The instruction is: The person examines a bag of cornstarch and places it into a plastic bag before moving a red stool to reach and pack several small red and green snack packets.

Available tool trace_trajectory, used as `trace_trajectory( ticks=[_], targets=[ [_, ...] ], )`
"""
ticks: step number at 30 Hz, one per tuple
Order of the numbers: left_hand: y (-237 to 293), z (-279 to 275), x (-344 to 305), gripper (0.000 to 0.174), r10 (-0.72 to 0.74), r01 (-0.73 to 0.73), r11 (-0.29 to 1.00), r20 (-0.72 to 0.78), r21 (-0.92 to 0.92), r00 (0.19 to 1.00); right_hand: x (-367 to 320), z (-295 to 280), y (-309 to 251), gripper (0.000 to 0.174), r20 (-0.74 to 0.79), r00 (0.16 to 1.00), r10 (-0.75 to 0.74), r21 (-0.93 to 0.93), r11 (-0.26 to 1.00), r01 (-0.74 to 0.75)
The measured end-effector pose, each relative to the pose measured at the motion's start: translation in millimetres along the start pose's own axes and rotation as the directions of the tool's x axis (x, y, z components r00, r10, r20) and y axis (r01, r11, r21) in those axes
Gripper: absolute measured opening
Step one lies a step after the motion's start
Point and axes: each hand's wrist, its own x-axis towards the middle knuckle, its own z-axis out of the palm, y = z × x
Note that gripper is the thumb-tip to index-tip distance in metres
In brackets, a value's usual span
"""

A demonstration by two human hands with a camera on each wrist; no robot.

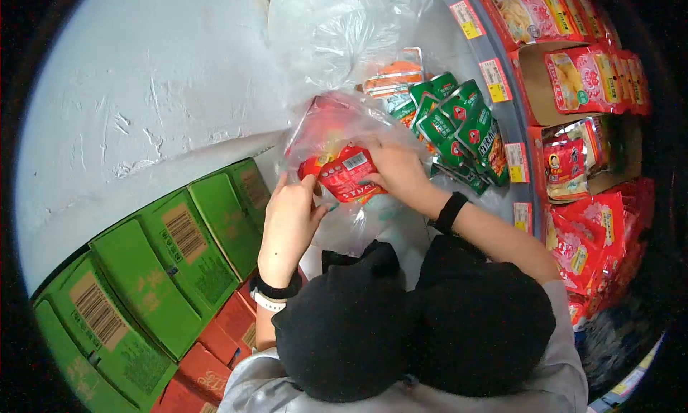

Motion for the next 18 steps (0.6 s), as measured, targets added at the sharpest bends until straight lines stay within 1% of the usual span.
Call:
trace_trajectory(
  ticks=[1, 2, 3, 4, 5, 6, 8, 9, 10, 11, 12, 13, 14, 15, 16, 17, 18],
  targets=[
    [-1, 3, 2, 0.025, -0.024, 0.022, 0.998, -0.035, -0.054, 0.999, 1, -4, 5, 0.056, 0.037, 0.998, 0.046, 0.051, 0.998, -0.048],
    [-1, 5, 4, 0.026, -0.048, 0.04, 0.993, -0.068, -0.112, 0.997, 1, -3, 12, 0.056, 0.034, 0.998, 0.055, 0.051, 0.997, -0.056],
    [1, 4, 7, 0.026, -0.043, 0.035, 0.993, -0.065, -0.112, 0.997, 1, -2, 19, 0.053, 0.057, 0.998, 0.006, 0.083, 0.997, -0.01],
    [2, 3, 12, 0.025, -0.06, 0.044, 0.987, -0.105, -0.155, 0.993, 6, -6, 24, 0.051, 0.074, 0.996, -0.052, 0.113, 0.993, 0.043],
    [3, 1, 16, 0.023, -0.081, 0.052, 0.979, -0.143, -0.198, 0.986, 11, -10, 30, 0.032, 0.265, 0.961, -0.072, 0.179, 0.984, 0.024],
    [5, -3, 18, 0.023, -0.082, 0.054, 0.98, -0.142, -0.192, 0.986, 10, -12, 29, 0.032, 0.262, 0.962, -0.074, 0.184, 0.983, 0.026],
    [11, -11, 22, 0.017, -0.195, 0.147, 0.944, -0.138, -0.295, 0.971, 9, -23, 24, 0.025, 0.338, 0.904, -0.262, 0.236, 0.953, 0.188],
    [10, -12, 24, 0.02, -0.204, 0.162, 0.95, -0.134, -0.268, 0.97, 6, -32, 23, 0.025, 0.334, 0.906, -0.26, 0.233, 0.954, 0.188],
    [9, -13, 25, 0.02, -0.201, 0.159, 0.949, -0.136, -0.271, 0.97, 1, -54, 14, 0.021, 0.414, 0.882, -0.225, 0.379, 0.924, 0.057],
    [7, -13, 25, 0.023, -0.224, 0.192, 0.925, -0.063, -0.328, 0.972, -4, -74, 7, 0.017, 0.497, 0.844, -0.203, 0.501, 0.861, -0.088],
    [6, -12, 25, 0.026, -0.243, 0.23, 0.895, 0.014, -0.382, 0.97, -10, -88, 4, 0.016, 0.409, 0.887, -0.213, 0.536, 0.843, -0.045],
    [8, -12, 25, 0.035, -0.233, 0.239, 0.836, 0.075, -0.495, 0.97, -18, -104, 3, 0.015, 0.317, 0.923, -0.219, 0.566, 0.824, 0.001],
    [7, -7, 26, 0.035, -0.229, 0.236, 0.833, 0.076, -0.5, 0.97, -26, -124, -1, 0.016, 0.309, 0.939, -0.151, 0.571, 0.819, -0.056],
    [3, 1, 28, 0.041, -0.215, 0.327, 0.679, 0.247, -0.657, 0.945, -34, -144, -4, 0.018, 0.298, 0.951, -0.082, 0.575, 0.811, -0.111],
    [1, 4, 29, 0.048, -0.155, 0.425, 0.49, 0.404, -0.761, 0.902, -43, -162, -8, 0.018, 0.208, 0.976, -0.064, 0.602, 0.795, -0.076],
    [0, -1, 33, 0.063, 0.043, 0.484, 0.417, 0.548, -0.769, 0.835, -51, -177, -12, 0.02, 0.114, 0.992, -0.045, 0.623, 0.782, -0.037],
    [8, -4, 34, 0.063, 0.053, 0.471, 0.414, 0.538, -0.779, 0.842, -58, -188, -15, 0.02, 0.112, 0.993, -0.045, 0.61, 0.791, -0.033]
  ],
)
